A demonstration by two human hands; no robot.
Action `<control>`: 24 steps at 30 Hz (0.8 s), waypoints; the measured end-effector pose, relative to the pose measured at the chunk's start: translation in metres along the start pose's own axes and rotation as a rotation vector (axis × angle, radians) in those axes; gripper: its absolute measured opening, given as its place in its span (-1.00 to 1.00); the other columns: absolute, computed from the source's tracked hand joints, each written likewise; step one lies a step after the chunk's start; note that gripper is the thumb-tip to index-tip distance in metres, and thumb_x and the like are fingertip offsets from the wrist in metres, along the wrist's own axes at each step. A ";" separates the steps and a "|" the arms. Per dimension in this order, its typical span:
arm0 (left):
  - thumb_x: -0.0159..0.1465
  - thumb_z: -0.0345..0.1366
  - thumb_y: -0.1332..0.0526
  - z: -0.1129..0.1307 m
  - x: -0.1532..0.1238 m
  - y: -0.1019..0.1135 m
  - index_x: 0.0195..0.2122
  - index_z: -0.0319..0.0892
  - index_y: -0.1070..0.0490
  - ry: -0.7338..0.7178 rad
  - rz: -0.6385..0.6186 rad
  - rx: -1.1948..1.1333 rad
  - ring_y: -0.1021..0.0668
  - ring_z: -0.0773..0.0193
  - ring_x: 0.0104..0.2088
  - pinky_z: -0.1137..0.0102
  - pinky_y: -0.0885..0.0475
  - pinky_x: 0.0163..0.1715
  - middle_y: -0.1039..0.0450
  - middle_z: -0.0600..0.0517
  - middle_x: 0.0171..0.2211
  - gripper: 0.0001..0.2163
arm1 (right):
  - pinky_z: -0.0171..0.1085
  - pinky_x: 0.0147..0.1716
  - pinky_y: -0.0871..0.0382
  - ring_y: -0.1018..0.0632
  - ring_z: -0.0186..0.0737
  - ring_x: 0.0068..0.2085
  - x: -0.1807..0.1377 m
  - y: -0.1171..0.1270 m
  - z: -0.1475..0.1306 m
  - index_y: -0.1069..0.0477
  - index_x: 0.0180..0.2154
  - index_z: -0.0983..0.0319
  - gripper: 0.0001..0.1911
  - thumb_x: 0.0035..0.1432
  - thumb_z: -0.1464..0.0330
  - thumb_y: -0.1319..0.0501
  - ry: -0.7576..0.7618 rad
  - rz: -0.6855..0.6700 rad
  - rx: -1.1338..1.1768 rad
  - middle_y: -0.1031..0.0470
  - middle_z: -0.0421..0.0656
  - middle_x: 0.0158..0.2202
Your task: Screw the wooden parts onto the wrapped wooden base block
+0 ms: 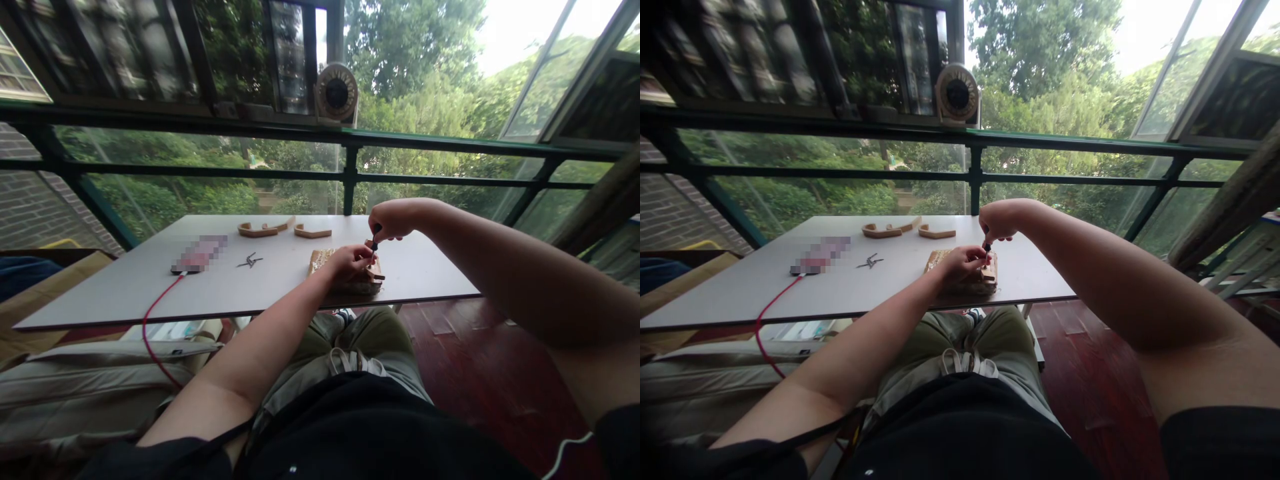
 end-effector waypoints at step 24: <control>0.18 -0.12 -0.20 0.005 -0.002 0.001 -0.18 -0.21 -0.53 0.014 -0.028 0.006 -0.51 0.32 -0.36 0.45 -0.39 -0.33 -0.55 -0.02 -0.27 -0.69 | -0.18 -0.35 -0.32 -0.52 -0.14 -0.43 0.017 -0.028 0.014 -0.52 -0.39 0.31 -0.54 0.10 0.02 -0.20 -0.077 -0.188 0.089 -0.53 -0.01 -0.48</control>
Point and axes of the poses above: each hand's wrist, its own x-axis towards the middle knuckle, its own y-axis out of the back of the hand, z = x × y, the point moved 6 cm from there along x, towards the middle knuckle
